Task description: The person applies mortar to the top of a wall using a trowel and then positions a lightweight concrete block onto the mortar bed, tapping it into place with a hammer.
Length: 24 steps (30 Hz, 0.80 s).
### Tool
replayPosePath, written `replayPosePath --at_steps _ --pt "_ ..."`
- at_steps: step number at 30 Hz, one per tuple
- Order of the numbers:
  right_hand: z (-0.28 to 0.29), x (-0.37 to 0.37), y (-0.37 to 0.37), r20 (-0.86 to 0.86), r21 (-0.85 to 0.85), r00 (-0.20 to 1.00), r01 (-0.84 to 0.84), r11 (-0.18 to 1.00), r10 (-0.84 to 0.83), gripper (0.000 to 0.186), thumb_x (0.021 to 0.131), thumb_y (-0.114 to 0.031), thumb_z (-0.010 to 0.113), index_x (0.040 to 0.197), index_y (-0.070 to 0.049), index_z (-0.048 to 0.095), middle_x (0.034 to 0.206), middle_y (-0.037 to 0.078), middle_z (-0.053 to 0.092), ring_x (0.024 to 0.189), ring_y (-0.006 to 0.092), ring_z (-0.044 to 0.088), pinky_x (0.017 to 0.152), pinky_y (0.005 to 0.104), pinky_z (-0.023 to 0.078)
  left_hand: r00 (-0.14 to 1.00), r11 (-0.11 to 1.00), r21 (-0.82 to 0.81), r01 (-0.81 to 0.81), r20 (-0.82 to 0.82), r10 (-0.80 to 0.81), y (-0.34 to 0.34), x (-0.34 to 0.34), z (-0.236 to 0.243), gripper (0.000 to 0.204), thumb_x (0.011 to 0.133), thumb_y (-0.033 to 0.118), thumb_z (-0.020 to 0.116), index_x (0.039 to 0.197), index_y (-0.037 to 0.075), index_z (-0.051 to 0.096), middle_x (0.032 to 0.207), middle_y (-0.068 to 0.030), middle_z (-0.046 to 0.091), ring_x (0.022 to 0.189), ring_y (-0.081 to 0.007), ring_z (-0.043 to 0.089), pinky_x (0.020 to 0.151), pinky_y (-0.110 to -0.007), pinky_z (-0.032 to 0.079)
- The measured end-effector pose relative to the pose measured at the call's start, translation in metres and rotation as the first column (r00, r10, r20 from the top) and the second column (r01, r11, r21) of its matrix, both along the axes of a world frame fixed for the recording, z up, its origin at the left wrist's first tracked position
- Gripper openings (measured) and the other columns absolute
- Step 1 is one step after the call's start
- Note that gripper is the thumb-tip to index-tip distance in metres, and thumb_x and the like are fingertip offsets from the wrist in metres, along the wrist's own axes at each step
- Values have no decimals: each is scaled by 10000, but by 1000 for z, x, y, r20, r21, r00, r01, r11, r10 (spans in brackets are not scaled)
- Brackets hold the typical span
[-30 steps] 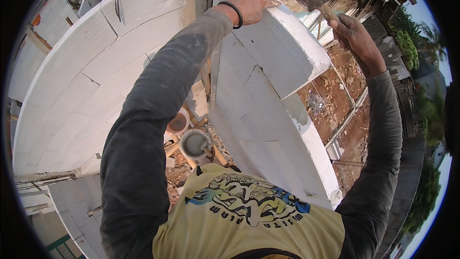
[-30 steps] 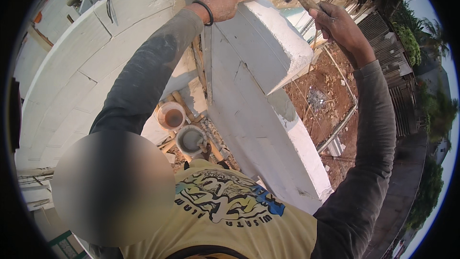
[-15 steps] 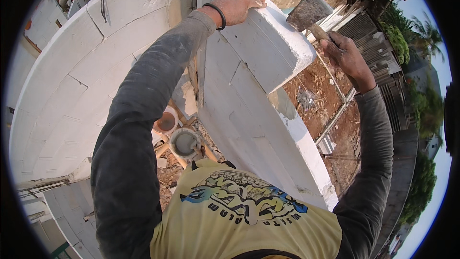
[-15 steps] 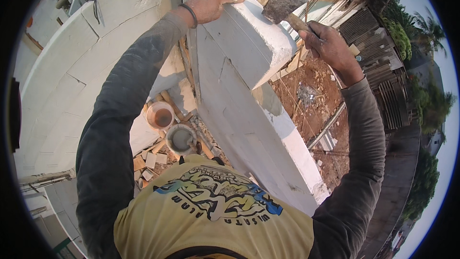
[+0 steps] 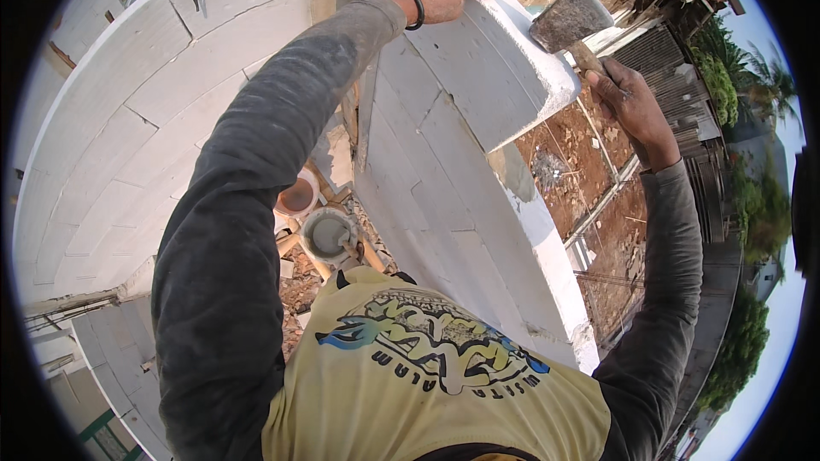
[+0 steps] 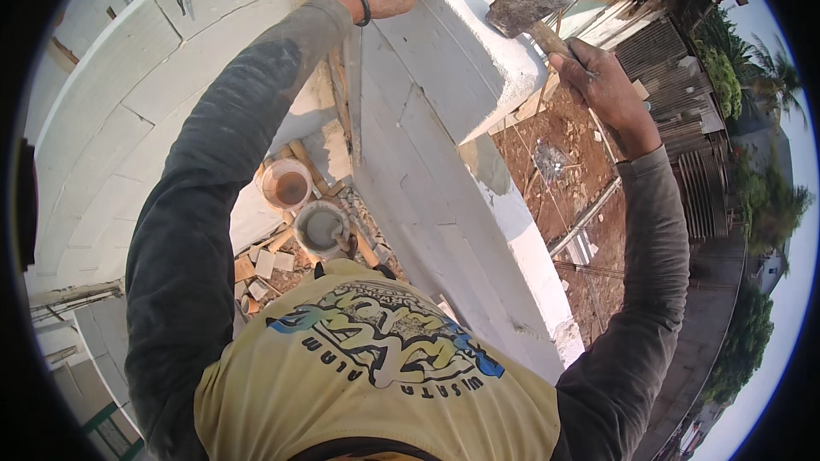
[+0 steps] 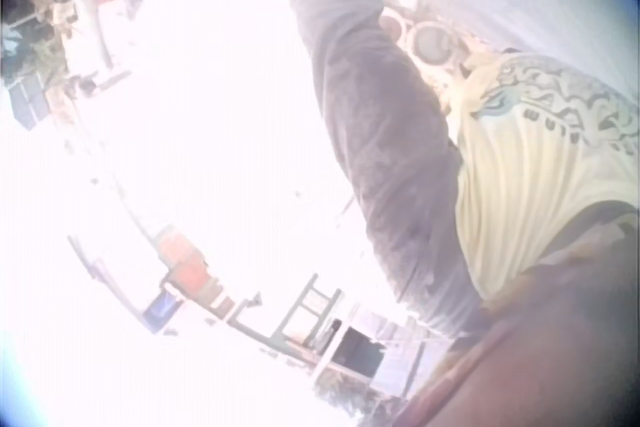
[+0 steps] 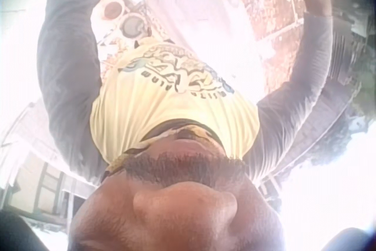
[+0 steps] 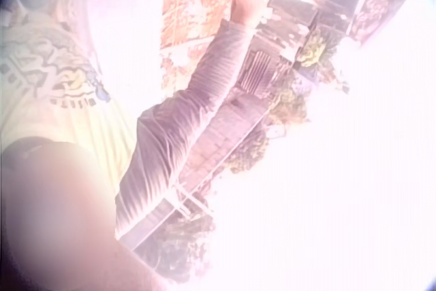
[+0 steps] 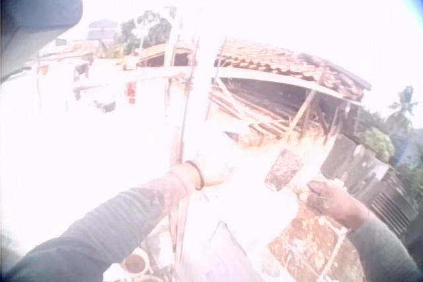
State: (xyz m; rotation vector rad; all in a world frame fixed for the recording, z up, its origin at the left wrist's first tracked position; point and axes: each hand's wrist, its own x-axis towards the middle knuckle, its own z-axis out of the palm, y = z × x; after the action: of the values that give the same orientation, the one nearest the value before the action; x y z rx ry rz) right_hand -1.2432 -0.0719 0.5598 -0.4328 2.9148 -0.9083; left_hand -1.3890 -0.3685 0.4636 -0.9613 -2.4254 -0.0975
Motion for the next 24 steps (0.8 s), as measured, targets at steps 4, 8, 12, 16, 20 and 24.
replayPosePath --at_steps 4,8,12,16,20,24 --pt "-1 -3 6 -5 -29 1000 2 1000 -3 407 985 -389 579 770 -46 541 594 -7 487 496 58 449 445 241 350 999 999 -50 -17 -32 16 3 0 1 582 885 -43 490 1362 282 562 1453 72 493 1301 -112 487 1220 -373 236" --pt "-6 3 0 -46 -54 998 32 998 -34 426 987 -386 574 739 -42 531 603 -2 496 494 61 458 443 243 356 1000 1000 -29 -11 24 11 1 4 2 582 887 -46 480 1365 276 560 1460 75 485 1313 -110 475 1221 -377 226" --pt "-3 1 4 -6 -18 1000 23 1000 -23 436 987 -391 569 730 -41 530 603 11 509 492 71 468 438 256 365 999 997 -64 33 12 -32 -4 3 7 618 840 -67 451 1387 210 532 1467 38 482 1356 -116 427 1227 -385 210" --pt "-6 1 0 -42 13 999 20 1000 -19 429 983 -388 574 744 -34 529 591 15 505 489 76 479 439 268 371 996 997 -7 82 44 -82 -7 5 7 615 844 -63 461 1384 221 538 1468 29 483 1354 -129 433 1220 -386 223" --pt "3 -30 -6 -21 -3 1000 -15 1000 15 407 984 -391 576 777 -44 529 625 5 507 508 66 473 452 250 374 988 977 162 141 47 -150 -16 1 -2 568 835 -73 464 1370 104 530 1473 -44 472 1395 -176 382 1222 -403 210" --pt "21 -91 -42 -95 -57 995 -21 998 15 421 991 -417 561 767 -63 523 618 -13 482 504 62 453 469 234 388 995 955 291 60 59 -81 -15 -4 -12 544 825 -90 468 1340 72 543 1444 -86 492 1401 -225 371 1224 -412 203"
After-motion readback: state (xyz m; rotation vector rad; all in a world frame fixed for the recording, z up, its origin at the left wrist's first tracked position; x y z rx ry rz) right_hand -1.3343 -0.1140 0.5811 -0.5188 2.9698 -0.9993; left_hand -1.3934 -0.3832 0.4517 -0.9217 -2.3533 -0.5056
